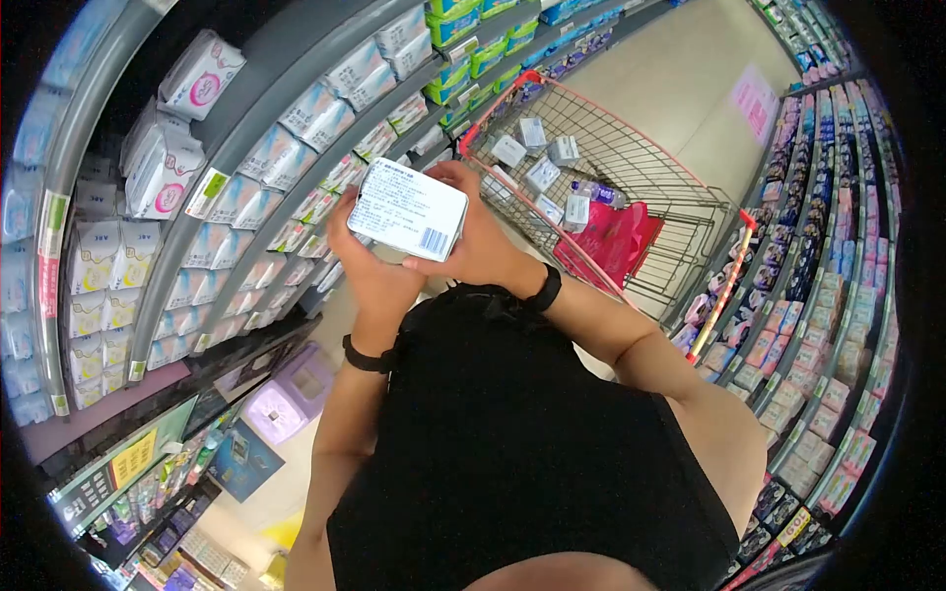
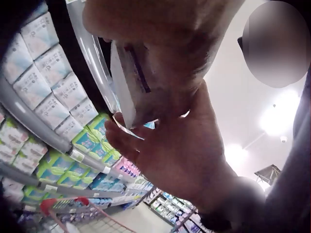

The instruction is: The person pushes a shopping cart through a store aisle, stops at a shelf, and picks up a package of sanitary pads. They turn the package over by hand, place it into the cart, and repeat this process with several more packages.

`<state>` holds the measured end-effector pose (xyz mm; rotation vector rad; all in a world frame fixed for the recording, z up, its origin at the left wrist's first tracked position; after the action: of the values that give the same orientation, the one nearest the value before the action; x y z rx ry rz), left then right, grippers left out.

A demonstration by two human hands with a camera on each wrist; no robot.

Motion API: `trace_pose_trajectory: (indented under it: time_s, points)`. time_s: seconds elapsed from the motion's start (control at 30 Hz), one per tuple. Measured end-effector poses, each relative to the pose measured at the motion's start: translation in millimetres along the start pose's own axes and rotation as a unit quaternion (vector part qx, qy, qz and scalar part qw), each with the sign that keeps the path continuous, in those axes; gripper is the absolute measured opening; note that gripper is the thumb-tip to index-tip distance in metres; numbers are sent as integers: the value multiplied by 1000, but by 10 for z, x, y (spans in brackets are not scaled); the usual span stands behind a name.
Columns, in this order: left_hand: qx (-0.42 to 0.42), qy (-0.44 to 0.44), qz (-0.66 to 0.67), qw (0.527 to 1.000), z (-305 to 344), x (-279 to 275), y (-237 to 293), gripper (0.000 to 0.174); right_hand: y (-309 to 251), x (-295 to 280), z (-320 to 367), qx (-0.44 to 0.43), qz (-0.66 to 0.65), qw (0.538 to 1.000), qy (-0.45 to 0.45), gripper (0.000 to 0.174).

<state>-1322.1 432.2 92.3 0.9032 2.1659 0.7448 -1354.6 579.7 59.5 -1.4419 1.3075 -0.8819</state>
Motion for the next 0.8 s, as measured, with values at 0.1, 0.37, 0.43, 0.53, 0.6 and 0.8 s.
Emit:
trace_pose_trajectory:
  time_s: [0.1,0.37,0.43,0.53,0.6,0.8]
  points:
    - [-3,-28,23,999,40,243,232,97,-56,-275,83,-86,-7,995,54,108]
    - [-79,-147,200,965,393,897,400,99,-162,-1471,370,-229,-9,963,145,96]
    - [-40,-204,205,956,395,1097,550,99,-87,-1705,489,-193,-40,971,136,96]
    - [18,-244,221,944,370,1383,902,100,-42,-1960,651,-170,-76,973,137,100]
    - [62,-243,260,933,333,1540,1144,103,-31,-2072,745,-162,-91,974,131,103]
    - [14,-314,344,885,333,2099,1697,123,-172,-2480,858,-195,-36,965,171,100]
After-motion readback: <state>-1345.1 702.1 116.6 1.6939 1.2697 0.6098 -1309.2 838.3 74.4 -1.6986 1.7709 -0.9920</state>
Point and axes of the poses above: each hand's wrist, its own z-axis away from the middle knuckle, its own x-axis out of the palm, y = z × x, the point moved 8 cm from there along -z, towards the middle knuckle, and after that the axes turned 6 degrees about y, right-handed, at the moved point
